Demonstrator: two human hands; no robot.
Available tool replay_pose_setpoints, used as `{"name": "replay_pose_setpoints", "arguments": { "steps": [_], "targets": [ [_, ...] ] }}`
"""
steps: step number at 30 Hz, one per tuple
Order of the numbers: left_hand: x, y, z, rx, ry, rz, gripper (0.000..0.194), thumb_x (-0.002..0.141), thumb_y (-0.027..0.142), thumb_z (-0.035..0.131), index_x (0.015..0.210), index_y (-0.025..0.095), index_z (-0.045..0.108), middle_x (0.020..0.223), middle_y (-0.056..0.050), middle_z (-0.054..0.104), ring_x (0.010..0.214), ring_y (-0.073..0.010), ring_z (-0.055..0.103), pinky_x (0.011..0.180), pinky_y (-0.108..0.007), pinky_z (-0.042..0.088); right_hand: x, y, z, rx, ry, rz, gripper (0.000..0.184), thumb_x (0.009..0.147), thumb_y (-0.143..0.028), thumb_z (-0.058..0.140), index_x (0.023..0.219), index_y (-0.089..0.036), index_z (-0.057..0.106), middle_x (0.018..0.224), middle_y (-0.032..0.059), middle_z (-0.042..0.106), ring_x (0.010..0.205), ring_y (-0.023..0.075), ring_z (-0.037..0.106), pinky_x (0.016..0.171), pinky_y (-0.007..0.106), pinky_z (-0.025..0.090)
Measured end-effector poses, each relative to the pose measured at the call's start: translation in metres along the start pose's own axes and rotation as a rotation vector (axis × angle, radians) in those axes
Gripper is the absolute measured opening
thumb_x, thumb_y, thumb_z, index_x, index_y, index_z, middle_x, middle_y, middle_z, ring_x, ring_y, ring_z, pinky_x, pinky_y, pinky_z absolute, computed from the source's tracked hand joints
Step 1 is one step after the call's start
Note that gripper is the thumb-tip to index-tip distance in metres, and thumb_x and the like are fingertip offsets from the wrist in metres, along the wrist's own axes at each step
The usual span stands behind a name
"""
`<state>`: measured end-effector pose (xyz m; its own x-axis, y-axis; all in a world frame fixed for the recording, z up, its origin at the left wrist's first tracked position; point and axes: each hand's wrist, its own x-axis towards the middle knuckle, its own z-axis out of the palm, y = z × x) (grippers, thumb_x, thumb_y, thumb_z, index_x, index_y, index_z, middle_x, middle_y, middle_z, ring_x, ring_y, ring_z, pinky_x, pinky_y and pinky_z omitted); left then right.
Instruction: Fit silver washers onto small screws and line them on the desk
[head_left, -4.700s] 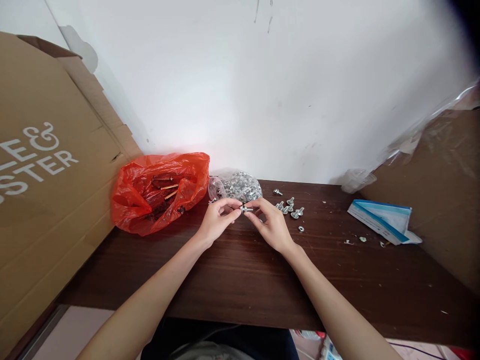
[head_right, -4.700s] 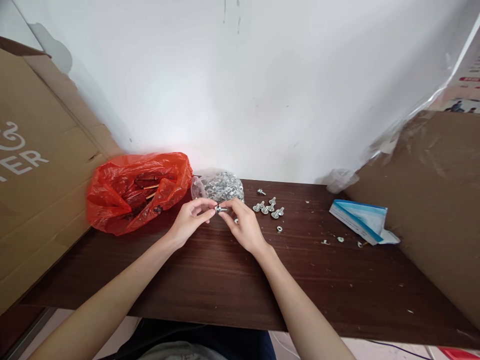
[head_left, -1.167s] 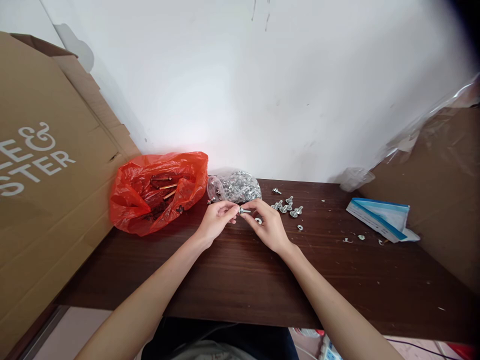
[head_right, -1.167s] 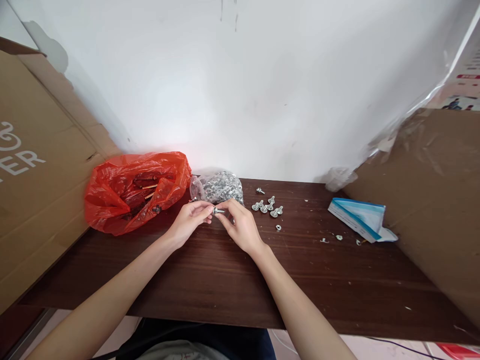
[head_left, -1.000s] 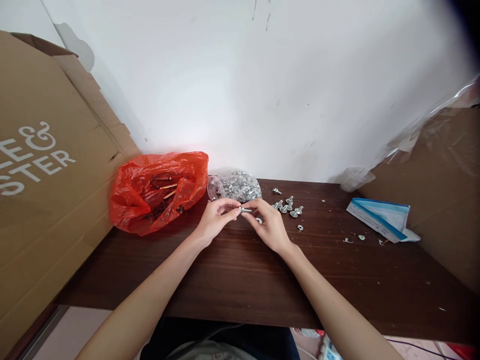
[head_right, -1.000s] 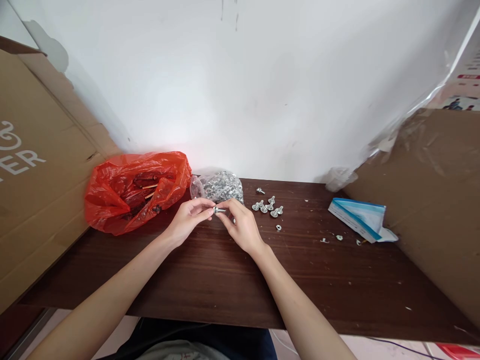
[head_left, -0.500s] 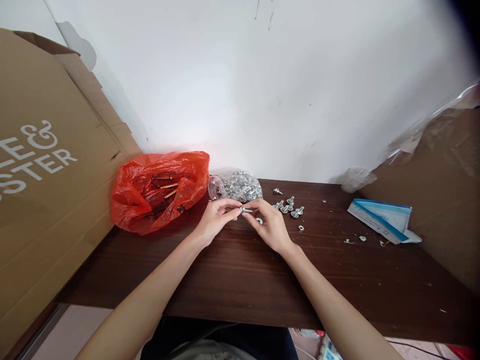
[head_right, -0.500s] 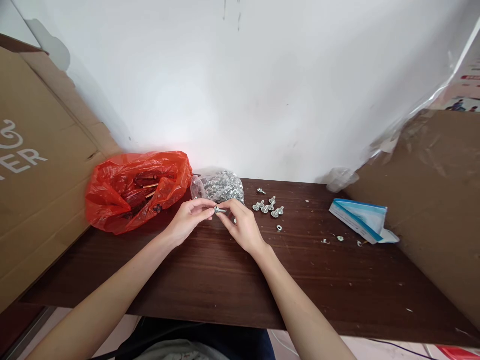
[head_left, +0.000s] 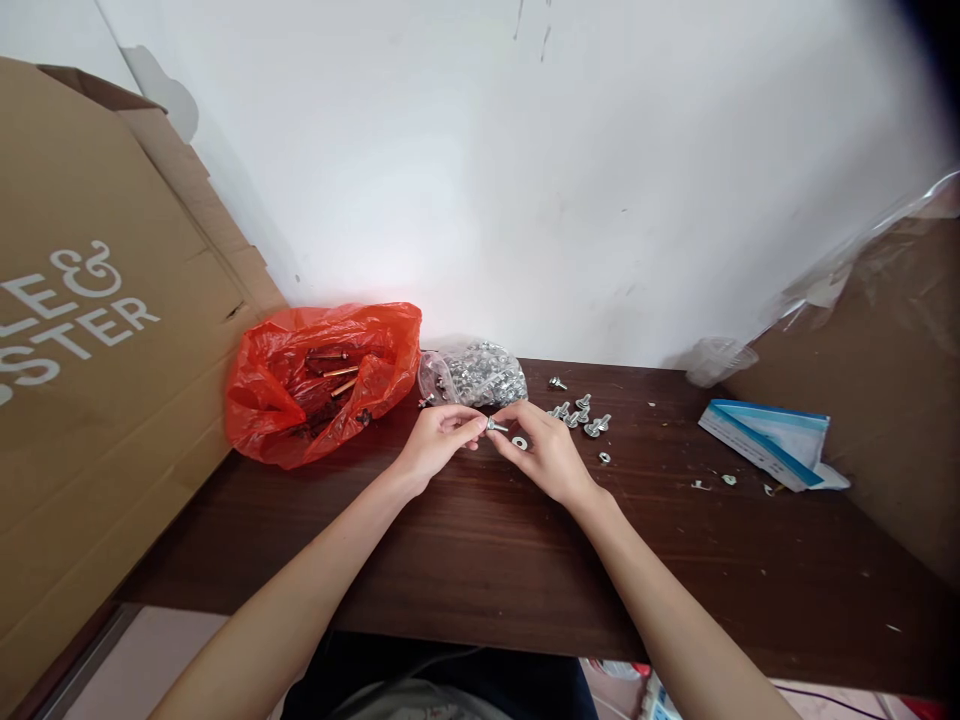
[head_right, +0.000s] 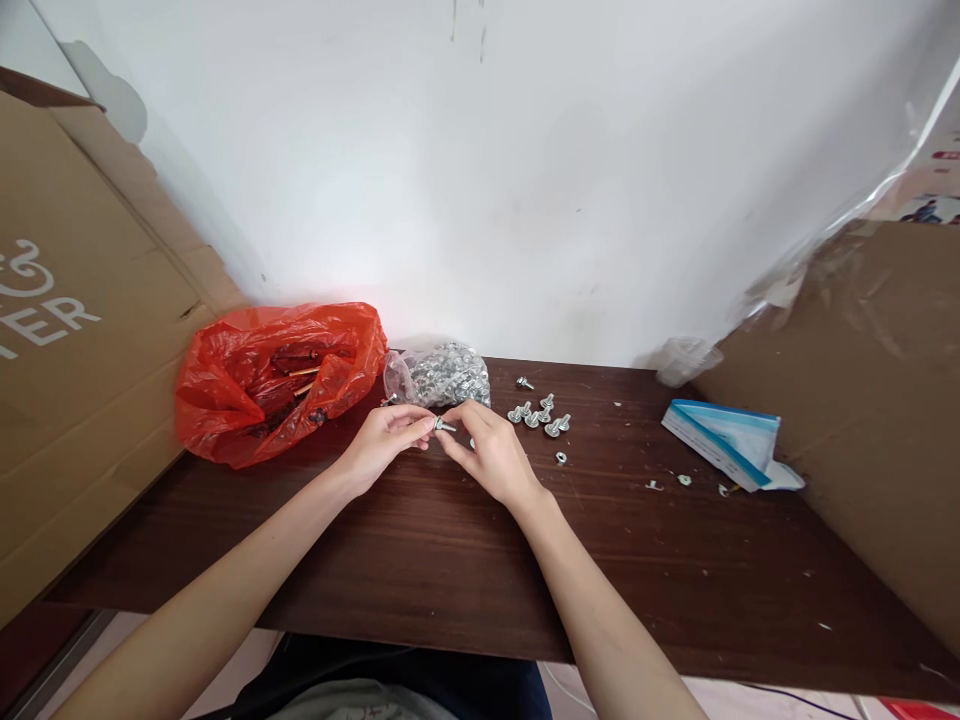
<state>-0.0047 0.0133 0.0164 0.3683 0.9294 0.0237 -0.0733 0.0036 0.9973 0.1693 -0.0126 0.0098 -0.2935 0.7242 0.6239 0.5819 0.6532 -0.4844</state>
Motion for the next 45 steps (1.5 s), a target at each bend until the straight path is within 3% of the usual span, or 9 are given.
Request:
{"name": "replay_pose_setpoints", "arguments": {
  "steps": [6, 13, 19, 26, 35, 40, 45],
  "targets": [
    [-0.001, 0.002, 0.001, 0.059, -0.023, 0.020, 0.030, 0.069, 0.034, 0.072, 0.086, 0.010, 0.069, 0.079, -0.006, 0.068, 0.063, -0.0108, 0.056, 0.065, -0.026, 0.047, 0.001, -0.005, -0.004, -0.135, -0.160, 0.019, 0.016, 0.091, -0.028, 0.045, 0.087, -0.018, 0.055, 0.078, 0.0044, 0.057, 0.066, 0.0154, 0.053, 0.061, 0.026, 0.042],
    [-0.001, 0.001, 0.001, 0.114, -0.032, 0.042, 0.028, 0.070, 0.035, 0.070, 0.086, 0.011, 0.070, 0.081, -0.007, 0.069, 0.064, -0.0120, 0.058, 0.065, -0.027, 0.048, 0.001, -0.006, -0.004, -0.202, -0.211, 0.036, 0.025, 0.092, -0.029, 0.041, 0.071, -0.018, 0.049, 0.066, 0.0001, 0.051, 0.055, 0.0116, 0.043, 0.053, 0.023, 0.031],
    [-0.002, 0.005, 0.001, 0.131, -0.079, 0.098, 0.028, 0.071, 0.032, 0.070, 0.091, 0.013, 0.070, 0.087, -0.007, 0.069, 0.066, -0.0115, 0.057, 0.069, -0.028, 0.048, 0.001, -0.005, -0.004, -0.156, -0.191, 0.078, 0.027, 0.090, -0.030, 0.043, 0.066, -0.019, 0.045, 0.062, -0.0022, 0.045, 0.053, 0.0105, 0.040, 0.052, 0.022, 0.029],
    [-0.001, 0.002, 0.001, 0.077, -0.082, 0.023, 0.030, 0.072, 0.036, 0.069, 0.085, 0.009, 0.068, 0.080, -0.007, 0.067, 0.064, -0.0118, 0.058, 0.066, -0.028, 0.049, 0.002, -0.007, -0.002, -0.117, -0.184, 0.072, 0.030, 0.088, -0.030, 0.044, 0.061, -0.018, 0.045, 0.058, -0.0025, 0.044, 0.052, 0.0100, 0.038, 0.052, 0.022, 0.028],
    [-0.003, 0.011, 0.002, -0.009, -0.097, 0.044, 0.025, 0.066, 0.028, 0.075, 0.084, 0.011, 0.070, 0.083, -0.006, 0.070, 0.077, -0.0163, 0.064, 0.079, -0.032, 0.051, 0.001, -0.006, -0.002, -0.070, -0.163, 0.099, 0.028, 0.086, -0.028, 0.046, 0.059, -0.019, 0.044, 0.057, -0.0029, 0.042, 0.051, 0.0102, 0.037, 0.052, 0.023, 0.027],
    [-0.003, 0.008, 0.003, -0.017, -0.076, -0.026, 0.028, 0.068, 0.032, 0.073, 0.084, 0.009, 0.070, 0.077, -0.006, 0.069, 0.066, -0.0131, 0.062, 0.070, -0.030, 0.053, 0.001, -0.006, -0.001, -0.054, -0.182, 0.117, 0.032, 0.089, -0.032, 0.043, 0.059, -0.019, 0.041, 0.056, -0.0031, 0.040, 0.052, 0.0101, 0.036, 0.052, 0.023, 0.027],
    [-0.003, 0.007, 0.001, -0.013, -0.103, 0.026, 0.025, 0.069, 0.028, 0.073, 0.087, 0.011, 0.070, 0.080, -0.006, 0.070, 0.070, -0.0135, 0.063, 0.074, -0.030, 0.052, 0.001, -0.005, 0.001, 0.028, -0.158, 0.162, 0.033, 0.088, -0.031, 0.045, 0.058, -0.018, 0.039, 0.055, -0.0045, 0.037, 0.051, 0.0093, 0.034, 0.051, 0.023, 0.026]
  ]
}}
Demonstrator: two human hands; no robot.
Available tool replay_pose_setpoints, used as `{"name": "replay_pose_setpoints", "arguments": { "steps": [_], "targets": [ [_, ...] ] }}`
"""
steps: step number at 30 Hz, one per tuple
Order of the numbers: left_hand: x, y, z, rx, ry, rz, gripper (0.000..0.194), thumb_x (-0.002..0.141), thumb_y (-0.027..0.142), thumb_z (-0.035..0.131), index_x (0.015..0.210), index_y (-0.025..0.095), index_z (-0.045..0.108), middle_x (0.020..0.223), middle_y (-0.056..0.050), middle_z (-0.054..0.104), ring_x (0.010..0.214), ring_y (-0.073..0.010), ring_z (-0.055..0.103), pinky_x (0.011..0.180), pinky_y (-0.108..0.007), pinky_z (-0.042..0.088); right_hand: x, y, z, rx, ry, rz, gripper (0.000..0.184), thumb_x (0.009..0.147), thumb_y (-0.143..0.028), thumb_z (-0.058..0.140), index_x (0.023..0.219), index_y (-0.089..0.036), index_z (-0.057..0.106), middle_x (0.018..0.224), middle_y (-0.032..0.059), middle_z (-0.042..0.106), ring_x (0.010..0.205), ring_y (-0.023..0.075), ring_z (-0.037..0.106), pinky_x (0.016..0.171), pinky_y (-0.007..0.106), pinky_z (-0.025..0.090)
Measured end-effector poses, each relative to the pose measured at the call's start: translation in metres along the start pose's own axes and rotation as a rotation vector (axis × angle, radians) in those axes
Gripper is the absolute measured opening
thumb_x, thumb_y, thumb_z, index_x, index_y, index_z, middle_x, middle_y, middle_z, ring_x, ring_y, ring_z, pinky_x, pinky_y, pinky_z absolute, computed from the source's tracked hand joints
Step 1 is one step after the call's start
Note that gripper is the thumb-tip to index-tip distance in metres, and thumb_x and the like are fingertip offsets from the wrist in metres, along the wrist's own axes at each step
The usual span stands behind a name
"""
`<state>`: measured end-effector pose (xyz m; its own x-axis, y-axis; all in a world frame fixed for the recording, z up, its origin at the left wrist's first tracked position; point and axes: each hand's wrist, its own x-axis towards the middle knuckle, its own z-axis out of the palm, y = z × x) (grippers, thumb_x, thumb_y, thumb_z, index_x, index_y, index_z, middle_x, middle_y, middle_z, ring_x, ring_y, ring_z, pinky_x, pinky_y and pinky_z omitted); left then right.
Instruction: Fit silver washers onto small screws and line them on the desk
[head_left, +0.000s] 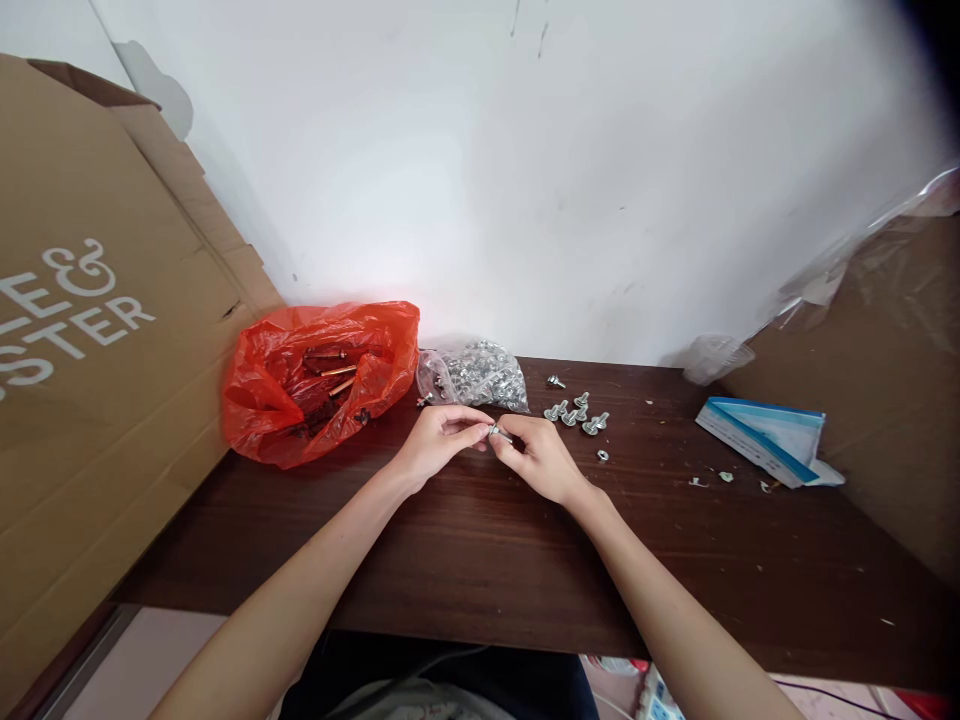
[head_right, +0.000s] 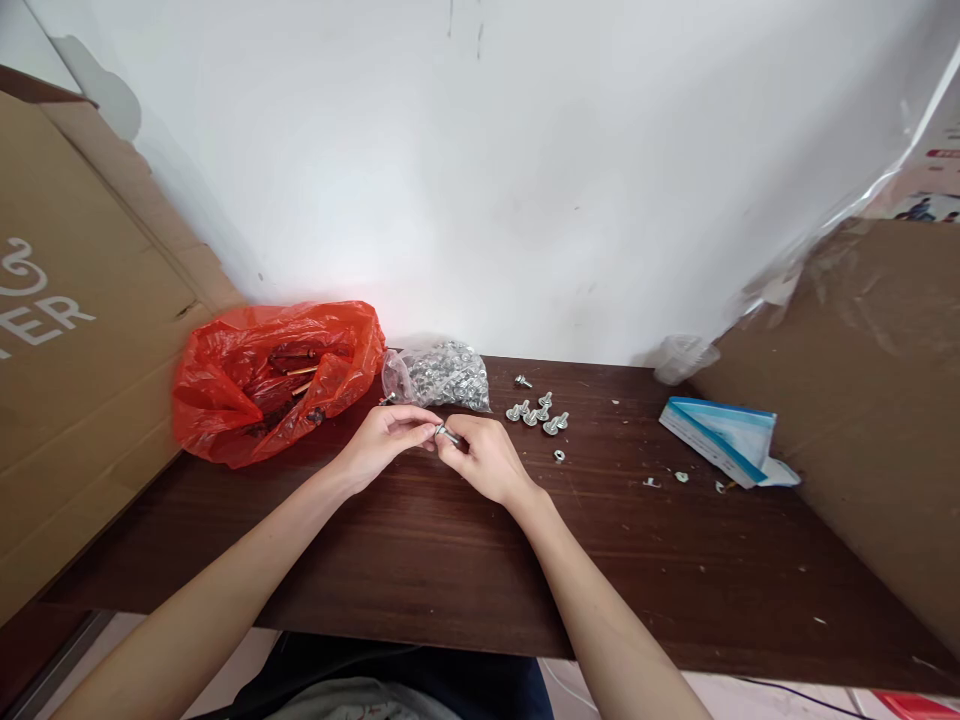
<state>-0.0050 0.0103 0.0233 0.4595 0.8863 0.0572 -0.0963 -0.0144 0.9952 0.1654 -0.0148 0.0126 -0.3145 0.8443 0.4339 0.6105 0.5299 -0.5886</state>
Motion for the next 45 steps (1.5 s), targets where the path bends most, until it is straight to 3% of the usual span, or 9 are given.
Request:
{"name": "replay_pose_setpoints", "arguments": {
  "steps": [6, 12, 20, 33, 38, 45],
  "targets": [
    [0.000, 0.002, 0.000, 0.028, 0.017, 0.093, 0.019, 0.068, 0.024, 0.072, 0.084, 0.013, 0.070, 0.087, -0.006, 0.069, 0.079, -0.0168, 0.063, 0.081, -0.034, 0.051, 0.001, 0.001, 0.000, 0.230, -0.032, 0.074, 0.034, 0.088, -0.033, 0.045, 0.057, -0.018, 0.041, 0.054, -0.0046, 0.037, 0.052, 0.0091, 0.034, 0.051, 0.023, 0.027],
    [0.001, 0.003, 0.001, 0.083, 0.024, 0.234, 0.009, 0.069, 0.020, 0.070, 0.075, 0.013, 0.069, 0.084, -0.005, 0.066, 0.084, -0.0171, 0.061, 0.082, -0.032, 0.049, 0.002, 0.004, 0.005, 0.619, -0.141, 0.246, 0.033, 0.088, -0.038, 0.045, 0.061, -0.019, 0.047, 0.047, -0.0060, 0.041, 0.043, 0.0088, 0.037, 0.047, 0.023, 0.032],
    [0.002, -0.002, 0.001, 0.158, 0.035, 0.115, 0.022, 0.076, 0.027, 0.063, 0.091, 0.011, 0.065, 0.078, -0.006, 0.067, 0.065, -0.0129, 0.060, 0.067, -0.028, 0.050, 0.002, 0.004, 0.012, 0.627, -0.087, 0.226, 0.035, 0.091, -0.045, 0.042, 0.069, -0.018, 0.048, 0.052, -0.0052, 0.042, 0.046, 0.0088, 0.038, 0.048, 0.023, 0.033],
    [0.003, -0.014, 0.000, 0.187, 0.071, 0.240, 0.019, 0.075, 0.028, 0.065, 0.084, 0.012, 0.066, 0.083, -0.007, 0.067, 0.071, -0.0142, 0.062, 0.067, -0.026, 0.051, 0.003, -0.002, 0.015, 0.838, -0.170, 0.301, 0.033, 0.091, -0.040, 0.035, 0.065, -0.021, 0.036, 0.045, -0.0083, 0.034, 0.040, 0.0093, 0.034, 0.047, 0.025, 0.032],
    [0.001, -0.018, 0.005, 0.206, 0.139, 0.199, 0.022, 0.077, 0.032, 0.062, 0.088, 0.012, 0.064, 0.082, -0.008, 0.067, 0.074, -0.0160, 0.064, 0.065, -0.026, 0.053, 0.005, 0.000, 0.024, 0.896, -0.065, 0.340, 0.036, 0.089, -0.039, 0.041, 0.059, -0.021, 0.036, 0.043, -0.0083, 0.032, 0.038, 0.0081, 0.031, 0.044, 0.025, 0.028],
    [-0.002, -0.024, 0.008, 0.236, 0.135, 0.213, 0.032, 0.081, 0.034, 0.059, 0.105, 0.013, 0.062, 0.091, -0.008, 0.064, 0.082, -0.0167, 0.062, 0.068, -0.025, 0.054, 0.007, 0.003, 0.035, 0.954, 0.051, 0.387, 0.042, 0.086, -0.044, 0.045, 0.053, -0.021, 0.033, 0.042, -0.0084, 0.029, 0.036, 0.0070, 0.028, 0.040, 0.024, 0.024]
  ]
}}
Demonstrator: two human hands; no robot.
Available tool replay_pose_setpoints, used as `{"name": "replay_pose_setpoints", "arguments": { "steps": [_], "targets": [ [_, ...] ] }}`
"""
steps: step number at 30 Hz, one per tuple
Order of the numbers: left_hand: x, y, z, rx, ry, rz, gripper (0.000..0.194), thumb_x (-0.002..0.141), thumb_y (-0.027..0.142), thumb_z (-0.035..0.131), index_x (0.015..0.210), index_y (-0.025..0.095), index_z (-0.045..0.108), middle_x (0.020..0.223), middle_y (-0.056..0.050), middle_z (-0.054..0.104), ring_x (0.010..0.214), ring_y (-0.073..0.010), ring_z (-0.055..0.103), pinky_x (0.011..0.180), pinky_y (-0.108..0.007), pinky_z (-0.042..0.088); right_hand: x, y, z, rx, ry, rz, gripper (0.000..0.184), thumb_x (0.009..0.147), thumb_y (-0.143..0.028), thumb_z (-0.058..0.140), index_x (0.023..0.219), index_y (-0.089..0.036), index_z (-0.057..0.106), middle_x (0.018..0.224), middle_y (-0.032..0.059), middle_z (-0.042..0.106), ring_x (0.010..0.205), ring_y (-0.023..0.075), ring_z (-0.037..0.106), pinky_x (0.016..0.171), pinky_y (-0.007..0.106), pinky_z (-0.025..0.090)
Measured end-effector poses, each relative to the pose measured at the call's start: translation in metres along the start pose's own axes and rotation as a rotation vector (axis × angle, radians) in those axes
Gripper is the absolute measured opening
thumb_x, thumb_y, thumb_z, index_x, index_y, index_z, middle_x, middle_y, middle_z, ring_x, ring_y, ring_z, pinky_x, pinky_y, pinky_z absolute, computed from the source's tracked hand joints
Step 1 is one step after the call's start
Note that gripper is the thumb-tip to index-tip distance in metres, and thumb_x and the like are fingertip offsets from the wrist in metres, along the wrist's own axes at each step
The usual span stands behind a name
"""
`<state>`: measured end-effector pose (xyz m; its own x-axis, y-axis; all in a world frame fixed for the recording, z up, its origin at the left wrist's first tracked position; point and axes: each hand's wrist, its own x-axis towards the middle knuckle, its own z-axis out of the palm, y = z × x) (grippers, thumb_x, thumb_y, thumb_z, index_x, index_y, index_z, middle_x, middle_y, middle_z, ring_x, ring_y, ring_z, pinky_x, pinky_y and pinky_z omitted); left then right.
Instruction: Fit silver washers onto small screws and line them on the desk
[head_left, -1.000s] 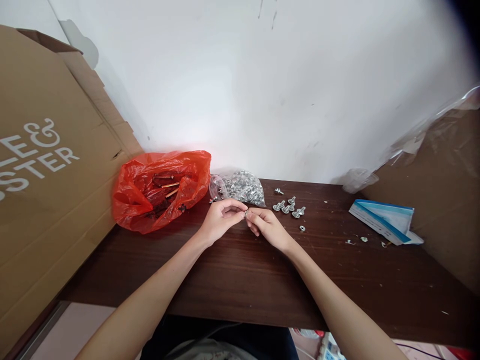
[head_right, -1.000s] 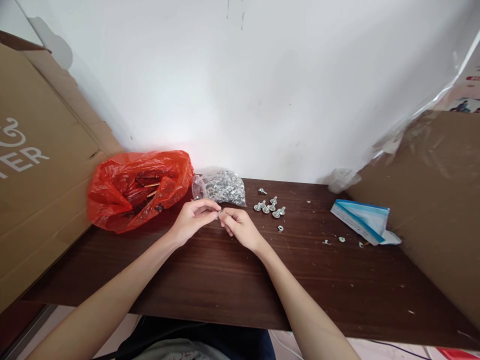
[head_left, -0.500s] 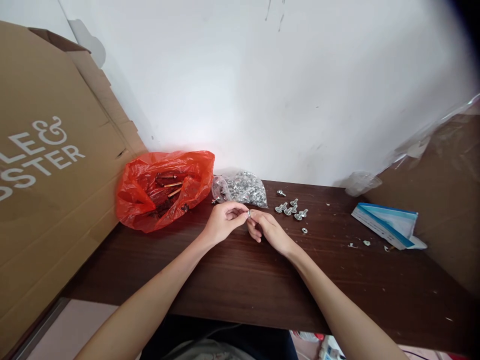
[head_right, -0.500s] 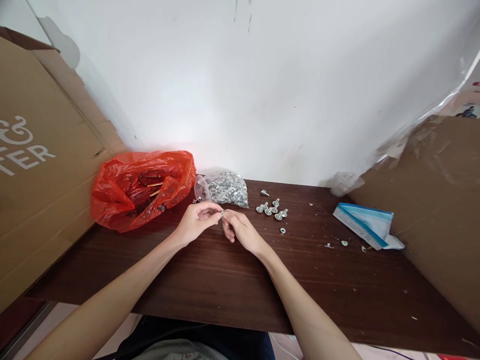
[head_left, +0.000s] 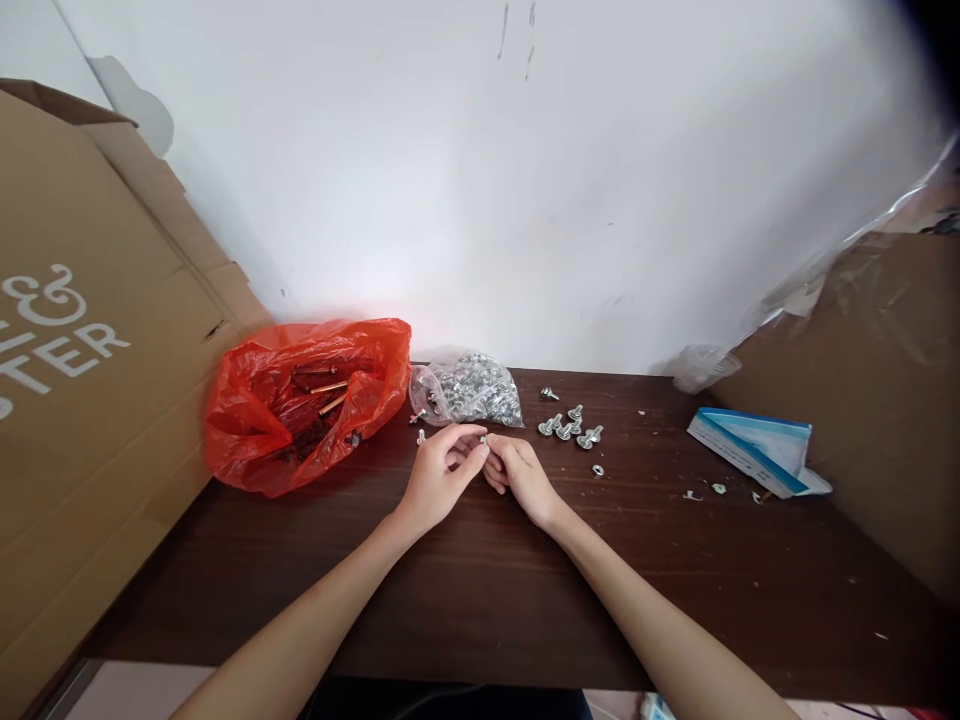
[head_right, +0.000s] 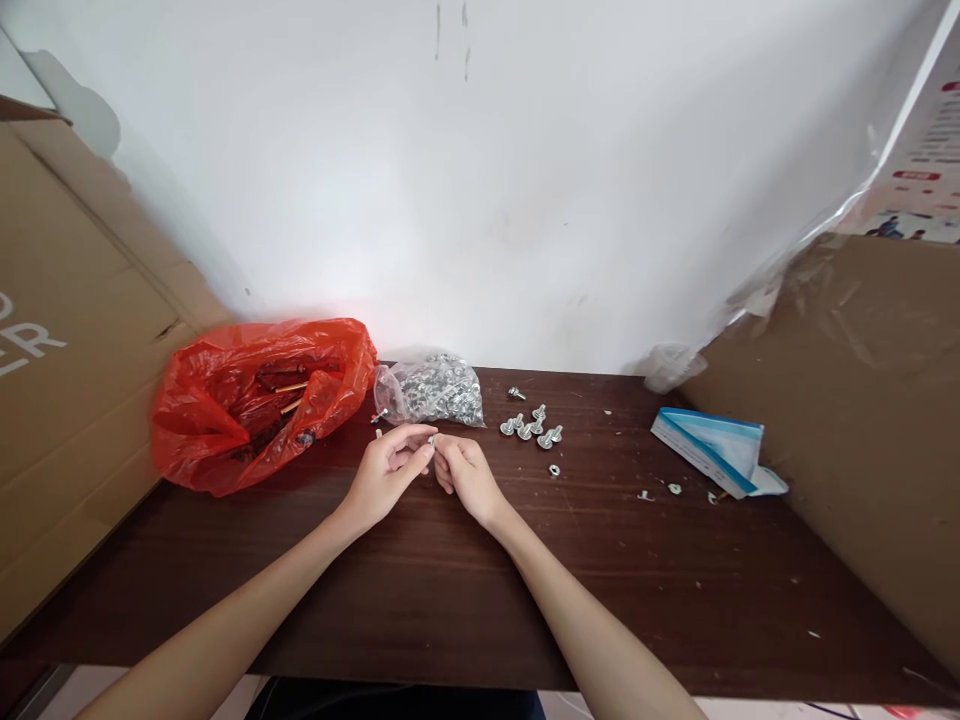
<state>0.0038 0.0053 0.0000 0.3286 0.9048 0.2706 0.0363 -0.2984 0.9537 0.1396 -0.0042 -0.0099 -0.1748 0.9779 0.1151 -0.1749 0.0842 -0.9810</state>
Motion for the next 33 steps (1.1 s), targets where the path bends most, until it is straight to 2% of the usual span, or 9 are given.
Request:
{"name": "replay_pose_setpoints", "arguments": {
  "steps": [2, 6, 9, 16, 21, 24, 26, 29, 33],
  "targets": [
    [0.000, 0.000, 0.000, -0.002, -0.003, 0.011, 0.035, 0.080, 0.034, 0.061, 0.110, 0.014, 0.062, 0.091, -0.008, 0.062, 0.080, -0.0159, 0.060, 0.064, -0.024, 0.054, 0.000, 0.001, 0.000, -0.001, -0.009, 0.002, 0.043, 0.085, -0.045, 0.047, 0.052, -0.021, 0.033, 0.042, -0.0079, 0.030, 0.036, 0.0071, 0.029, 0.041, 0.024, 0.025],
    [0.003, 0.001, -0.002, -0.046, -0.022, -0.006, 0.030, 0.080, 0.034, 0.061, 0.102, 0.014, 0.065, 0.087, -0.006, 0.059, 0.070, -0.0132, 0.058, 0.057, -0.024, 0.055, 0.001, 0.003, 0.000, -0.003, -0.002, -0.002, 0.052, 0.087, -0.057, 0.040, 0.050, -0.021, 0.032, 0.040, -0.0071, 0.031, 0.036, 0.0070, 0.028, 0.041, 0.024, 0.025],
    [0.005, -0.001, -0.004, -0.057, 0.029, -0.022, 0.028, 0.079, 0.032, 0.062, 0.099, 0.013, 0.065, 0.086, -0.005, 0.059, 0.065, -0.0113, 0.058, 0.055, -0.024, 0.055, 0.003, 0.003, 0.001, 0.013, 0.029, -0.003, 0.057, 0.086, -0.063, 0.036, 0.048, -0.021, 0.030, 0.039, -0.0074, 0.028, 0.035, 0.0064, 0.028, 0.041, 0.024, 0.024],
    [0.006, -0.005, -0.005, 0.029, 0.087, -0.031, 0.025, 0.077, 0.027, 0.064, 0.098, 0.015, 0.064, 0.083, -0.005, 0.063, 0.070, -0.0142, 0.061, 0.058, -0.025, 0.056, 0.008, 0.005, 0.004, 0.071, 0.110, -0.010, 0.052, 0.087, -0.059, 0.040, 0.053, -0.021, 0.030, 0.042, -0.0087, 0.026, 0.035, 0.0062, 0.028, 0.040, 0.023, 0.024],
    [0.005, -0.001, -0.004, 0.149, 0.165, -0.003, 0.020, 0.076, 0.023, 0.063, 0.094, 0.016, 0.062, 0.078, -0.004, 0.065, 0.068, -0.0133, 0.062, 0.062, -0.023, 0.054, 0.002, -0.001, 0.000, -0.171, 0.183, -0.140, 0.045, 0.093, -0.049, 0.038, 0.059, -0.019, 0.040, 0.050, -0.0050, 0.039, 0.045, 0.0084, 0.036, 0.048, 0.023, 0.031],
    [0.005, 0.002, -0.004, 0.206, 0.163, 0.035, 0.019, 0.076, 0.022, 0.063, 0.094, 0.016, 0.061, 0.077, -0.003, 0.065, 0.068, -0.0123, 0.061, 0.061, -0.021, 0.052, -0.002, -0.009, -0.006, -0.322, 0.248, -0.188, 0.032, 0.092, -0.044, 0.043, 0.073, -0.019, 0.048, 0.056, -0.0049, 0.044, 0.050, 0.0095, 0.041, 0.051, 0.023, 0.034],
    [0.005, 0.002, -0.004, 0.245, 0.152, 0.072, 0.018, 0.076, 0.021, 0.062, 0.094, 0.017, 0.061, 0.078, -0.003, 0.064, 0.068, -0.0118, 0.060, 0.061, -0.021, 0.051, -0.003, -0.013, -0.009, -0.392, 0.234, -0.203, 0.027, 0.091, -0.043, 0.045, 0.079, -0.019, 0.050, 0.063, -0.0034, 0.048, 0.055, 0.0103, 0.045, 0.054, 0.023, 0.037],
    [0.004, 0.001, -0.005, 0.314, 0.133, 0.125, 0.016, 0.077, 0.019, 0.061, 0.093, 0.018, 0.061, 0.078, -0.002, 0.064, 0.067, -0.0112, 0.059, 0.060, -0.020, 0.049, -0.002, -0.015, -0.011, -0.448, 0.164, -0.216, 0.029, 0.091, -0.042, 0.045, 0.078, -0.018, 0.053, 0.069, -0.0010, 0.053, 0.060, 0.0111, 0.048, 0.058, 0.023, 0.040],
    [0.003, 0.001, -0.008, 0.428, 0.106, 0.212, 0.014, 0.079, 0.017, 0.058, 0.092, 0.018, 0.062, 0.075, -0.001, 0.061, 0.061, -0.0098, 0.054, 0.060, -0.021, 0.047, 0.001, -0.009, -0.009, -0.383, 0.127, -0.192, 0.025, 0.086, -0.043, 0.054, 0.081, -0.018, 0.058, 0.070, -0.0005, 0.055, 0.059, 0.0110, 0.048, 0.056, 0.023, 0.041]
  ]
}}
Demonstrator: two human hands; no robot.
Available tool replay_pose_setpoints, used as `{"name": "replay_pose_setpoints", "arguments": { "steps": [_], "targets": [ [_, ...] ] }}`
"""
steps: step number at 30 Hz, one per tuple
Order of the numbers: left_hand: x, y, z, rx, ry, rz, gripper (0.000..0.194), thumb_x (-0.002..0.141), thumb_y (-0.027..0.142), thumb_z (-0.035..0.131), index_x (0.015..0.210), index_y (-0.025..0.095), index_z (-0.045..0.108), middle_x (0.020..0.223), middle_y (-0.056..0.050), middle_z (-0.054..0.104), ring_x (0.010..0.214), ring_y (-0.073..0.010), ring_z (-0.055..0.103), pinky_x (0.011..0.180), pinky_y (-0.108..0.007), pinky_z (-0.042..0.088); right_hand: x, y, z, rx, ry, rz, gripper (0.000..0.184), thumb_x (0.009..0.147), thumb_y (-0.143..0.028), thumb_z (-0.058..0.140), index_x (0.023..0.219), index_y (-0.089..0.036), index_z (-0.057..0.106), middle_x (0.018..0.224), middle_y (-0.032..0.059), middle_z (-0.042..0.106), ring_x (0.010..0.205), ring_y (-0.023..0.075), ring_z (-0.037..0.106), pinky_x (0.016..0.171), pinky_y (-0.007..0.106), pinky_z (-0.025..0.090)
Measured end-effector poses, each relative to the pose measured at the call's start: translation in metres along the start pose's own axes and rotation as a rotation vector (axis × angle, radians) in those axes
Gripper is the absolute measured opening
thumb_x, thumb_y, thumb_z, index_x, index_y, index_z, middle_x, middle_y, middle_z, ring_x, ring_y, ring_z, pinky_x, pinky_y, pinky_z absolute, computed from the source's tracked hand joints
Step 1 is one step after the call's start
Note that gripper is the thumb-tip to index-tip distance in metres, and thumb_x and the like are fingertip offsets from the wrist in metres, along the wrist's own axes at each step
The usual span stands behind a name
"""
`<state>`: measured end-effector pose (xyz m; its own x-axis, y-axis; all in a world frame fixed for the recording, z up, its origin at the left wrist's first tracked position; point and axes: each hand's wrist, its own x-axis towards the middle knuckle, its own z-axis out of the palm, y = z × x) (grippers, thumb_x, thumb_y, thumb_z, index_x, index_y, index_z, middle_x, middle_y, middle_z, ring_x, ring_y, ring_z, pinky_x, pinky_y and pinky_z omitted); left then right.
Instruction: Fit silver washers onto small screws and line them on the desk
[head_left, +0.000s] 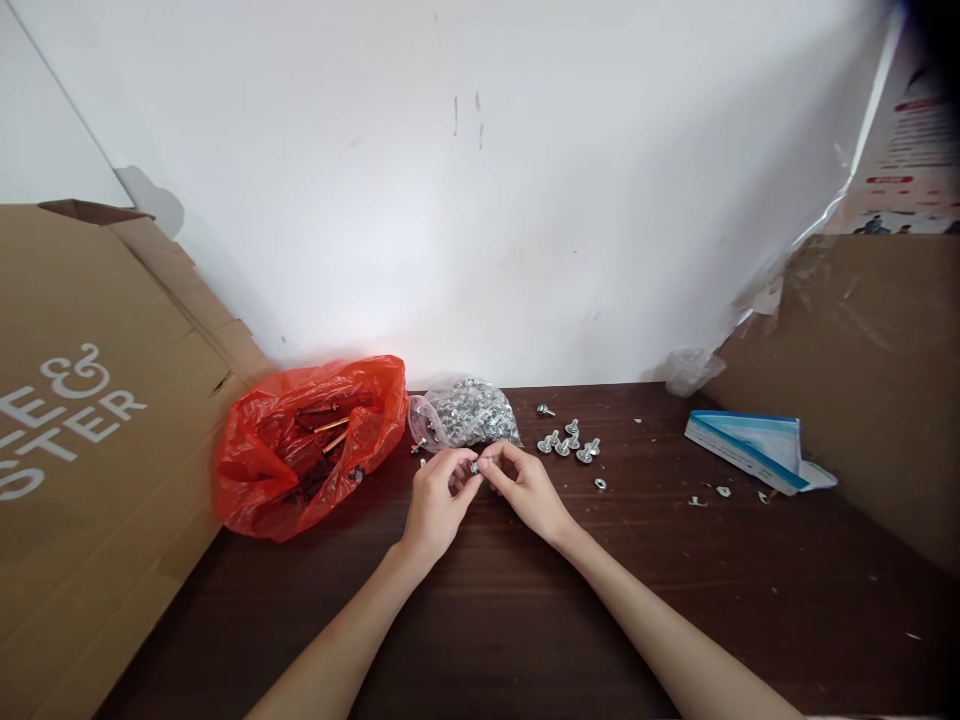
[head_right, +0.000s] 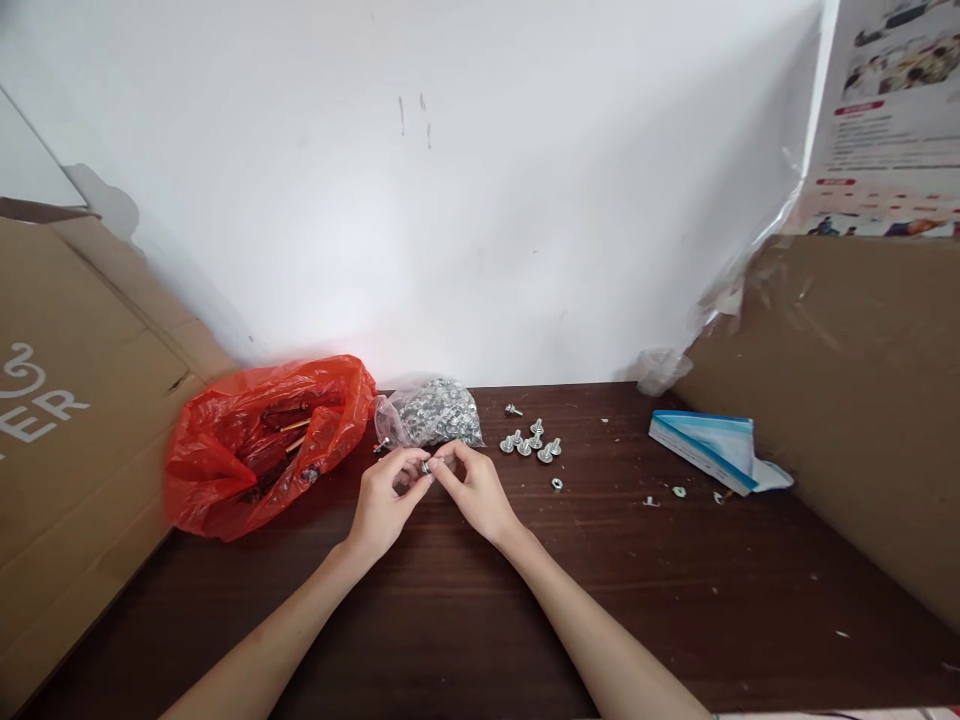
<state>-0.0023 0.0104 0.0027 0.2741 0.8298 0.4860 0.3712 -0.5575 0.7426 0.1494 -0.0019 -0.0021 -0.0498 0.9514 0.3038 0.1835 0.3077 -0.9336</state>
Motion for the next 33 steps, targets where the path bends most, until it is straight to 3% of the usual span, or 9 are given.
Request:
{"name": "replay_pose_setpoints", "arguments": {
  "steps": [3, 6, 9, 12, 21, 25, 29, 31, 33],
  "targets": [
    [0.001, 0.000, -0.002, -0.029, -0.007, -0.010, 0.017, 0.078, 0.019, 0.060, 0.095, 0.018, 0.063, 0.077, -0.002, 0.062, 0.063, -0.0106, 0.056, 0.062, -0.023, 0.049, 0.003, 0.005, 0.002, 0.178, -0.009, 0.053, 0.027, 0.080, -0.045, 0.060, 0.078, -0.018, 0.058, 0.067, -0.0003, 0.057, 0.057, 0.0114, 0.050, 0.054, 0.024, 0.044],
    [0.003, 0.000, -0.001, -0.224, -0.007, -0.149, 0.026, 0.076, 0.024, 0.063, 0.102, 0.016, 0.062, 0.087, -0.005, 0.066, 0.072, -0.0140, 0.062, 0.064, -0.026, 0.054, 0.006, 0.006, 0.001, 0.327, 0.033, 0.082, 0.027, 0.074, -0.043, 0.068, 0.077, -0.017, 0.060, 0.069, 0.0005, 0.061, 0.059, 0.0122, 0.055, 0.058, 0.026, 0.047],
    [0.006, -0.001, -0.001, -0.387, -0.013, -0.269, 0.024, 0.077, 0.028, 0.063, 0.095, 0.014, 0.064, 0.093, -0.007, 0.066, 0.074, -0.0157, 0.065, 0.065, -0.028, 0.057, 0.008, 0.004, 0.000, 0.399, 0.065, 0.107, 0.026, 0.068, -0.040, 0.073, 0.079, -0.018, 0.064, 0.072, 0.0006, 0.064, 0.061, 0.0133, 0.059, 0.062, 0.029, 0.050],
    [0.007, 0.000, -0.001, -0.438, -0.001, -0.302, 0.021, 0.074, 0.026, 0.066, 0.090, 0.013, 0.065, 0.091, -0.007, 0.067, 0.071, -0.0146, 0.065, 0.068, -0.029, 0.057, 0.007, 0.002, -0.001, 0.430, 0.070, 0.130, 0.025, 0.066, -0.038, 0.076, 0.079, -0.019, 0.066, 0.072, 0.0003, 0.066, 0.063, 0.0139, 0.060, 0.066, 0.030, 0.051],
    [0.007, 0.007, -0.004, -0.361, -0.022, -0.164, 0.016, 0.075, 0.019, 0.063, 0.091, 0.015, 0.064, 0.088, -0.006, 0.066, 0.080, -0.0155, 0.064, 0.070, -0.026, 0.054, 0.007, -0.001, -0.003, 0.590, 0.078, 0.190, 0.024, 0.062, -0.033, 0.079, 0.079, -0.019, 0.071, 0.072, 0.0010, 0.068, 0.063, 0.0125, 0.060, 0.068, 0.030, 0.050],
    [0.009, 0.006, -0.008, -0.156, -0.042, -0.024, 0.014, 0.081, 0.020, 0.055, 0.092, 0.017, 0.064, 0.092, -0.006, 0.066, 0.078, -0.0135, 0.061, 0.069, -0.024, 0.051, 0.013, -0.009, -0.026, 0.350, 0.176, 0.064, 0.024, 0.069, -0.040, 0.072, 0.076, -0.018, 0.067, 0.072, 0.0012, 0.064, 0.061, 0.0124, 0.056, 0.062, 0.028, 0.048],
    [0.013, 0.003, -0.015, 0.042, -0.016, 0.042, 0.014, 0.083, 0.018, 0.052, 0.089, 0.019, 0.065, 0.089, -0.004, 0.065, 0.072, -0.0124, 0.058, 0.067, -0.024, 0.048, 0.013, -0.011, -0.065, -0.183, 0.361, -0.048, 0.027, 0.076, -0.044, 0.065, 0.074, -0.017, 0.062, 0.072, 0.0029, 0.064, 0.061, 0.0135, 0.054, 0.059, 0.027, 0.043],
    [0.015, 0.001, -0.019, 0.139, -0.007, 0.041, 0.014, 0.083, 0.018, 0.052, 0.087, 0.020, 0.065, 0.086, -0.003, 0.064, 0.071, -0.0131, 0.056, 0.067, -0.025, 0.047, 0.011, -0.008, -0.081, -0.424, 0.271, -0.059, 0.023, 0.079, -0.040, 0.062, 0.074, -0.018, 0.063, 0.074, 0.0033, 0.066, 0.063, 0.0146, 0.055, 0.060, 0.027, 0.042],
    [0.016, -0.001, -0.022, 0.211, -0.001, 0.050, 0.015, 0.083, 0.017, 0.051, 0.087, 0.020, 0.066, 0.084, -0.003, 0.064, 0.074, -0.0146, 0.055, 0.070, -0.026, 0.046, 0.010, -0.003, -0.090, -0.554, 0.080, -0.039, 0.018, 0.080, -0.035, 0.060, 0.073, -0.019, 0.065, 0.078, 0.0029, 0.067, 0.068, 0.0162, 0.058, 0.063, 0.028, 0.042]
  ]
}}
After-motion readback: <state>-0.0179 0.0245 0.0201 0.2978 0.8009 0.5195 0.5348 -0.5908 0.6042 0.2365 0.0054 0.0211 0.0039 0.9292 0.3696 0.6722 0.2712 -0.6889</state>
